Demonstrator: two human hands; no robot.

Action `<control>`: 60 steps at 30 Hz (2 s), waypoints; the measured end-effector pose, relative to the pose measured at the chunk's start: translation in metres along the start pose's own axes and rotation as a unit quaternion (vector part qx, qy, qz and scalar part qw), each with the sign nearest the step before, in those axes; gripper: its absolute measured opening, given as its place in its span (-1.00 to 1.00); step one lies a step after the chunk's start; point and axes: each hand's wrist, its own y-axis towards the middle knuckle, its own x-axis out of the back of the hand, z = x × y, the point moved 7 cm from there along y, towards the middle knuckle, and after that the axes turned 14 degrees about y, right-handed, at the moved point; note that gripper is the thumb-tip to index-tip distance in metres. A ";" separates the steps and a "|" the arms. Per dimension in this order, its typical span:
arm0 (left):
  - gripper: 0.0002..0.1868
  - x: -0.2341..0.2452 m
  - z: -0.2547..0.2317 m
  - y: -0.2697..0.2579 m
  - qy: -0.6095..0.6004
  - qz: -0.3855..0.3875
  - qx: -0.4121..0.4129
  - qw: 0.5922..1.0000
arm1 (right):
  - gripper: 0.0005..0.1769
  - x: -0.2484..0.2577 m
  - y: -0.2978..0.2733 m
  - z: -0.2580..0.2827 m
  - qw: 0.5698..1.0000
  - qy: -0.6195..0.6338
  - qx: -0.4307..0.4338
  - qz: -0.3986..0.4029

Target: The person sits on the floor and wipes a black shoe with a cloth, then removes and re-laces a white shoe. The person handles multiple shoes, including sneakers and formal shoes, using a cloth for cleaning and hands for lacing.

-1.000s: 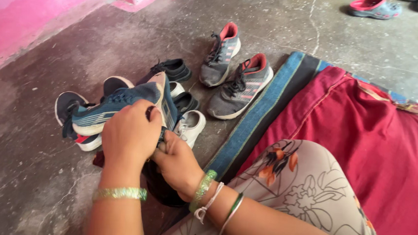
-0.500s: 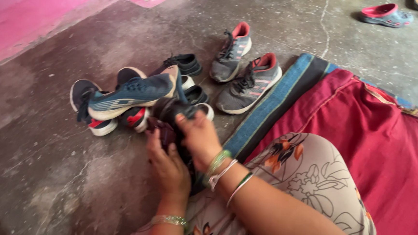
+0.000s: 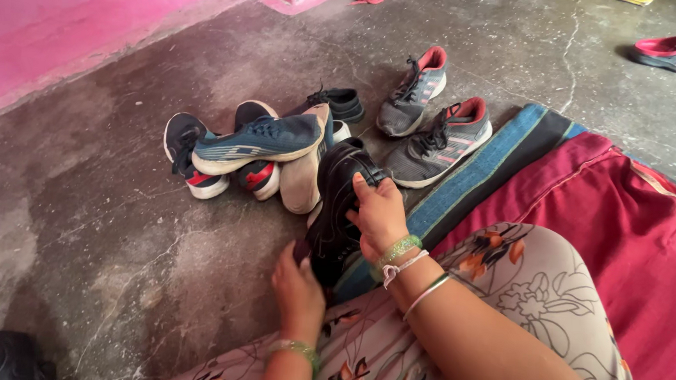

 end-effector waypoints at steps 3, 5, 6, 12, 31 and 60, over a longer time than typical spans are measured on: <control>-0.57 0.017 -0.046 0.019 -0.048 -0.069 -0.061 0.995 | -0.86 -0.014 -0.014 -0.002 0.999 -0.008 -0.003 0.053; -0.58 0.028 -0.070 0.031 -0.106 -0.086 -0.064 0.989 | -0.86 -0.021 -0.020 -0.003 0.997 -0.008 -0.014 0.078; -0.57 0.032 -0.078 0.037 -0.119 -0.091 -0.060 0.987 | -0.87 -0.023 -0.022 -0.004 0.996 -0.011 -0.025 0.084; -0.54 0.027 -0.077 0.014 -0.034 -0.084 -0.118 0.989 | -0.87 -0.008 -0.006 0.003 0.999 0.016 -0.022 0.045; -0.74 0.018 -0.064 -0.010 0.095 -0.040 -0.190 0.976 | -0.86 -0.001 0.006 -0.004 1.000 0.003 -0.026 0.004; -0.65 0.097 -0.077 0.014 0.044 -0.222 -0.227 0.947 | -0.29 -0.050 -0.050 -0.047 0.917 0.142 -0.167 0.334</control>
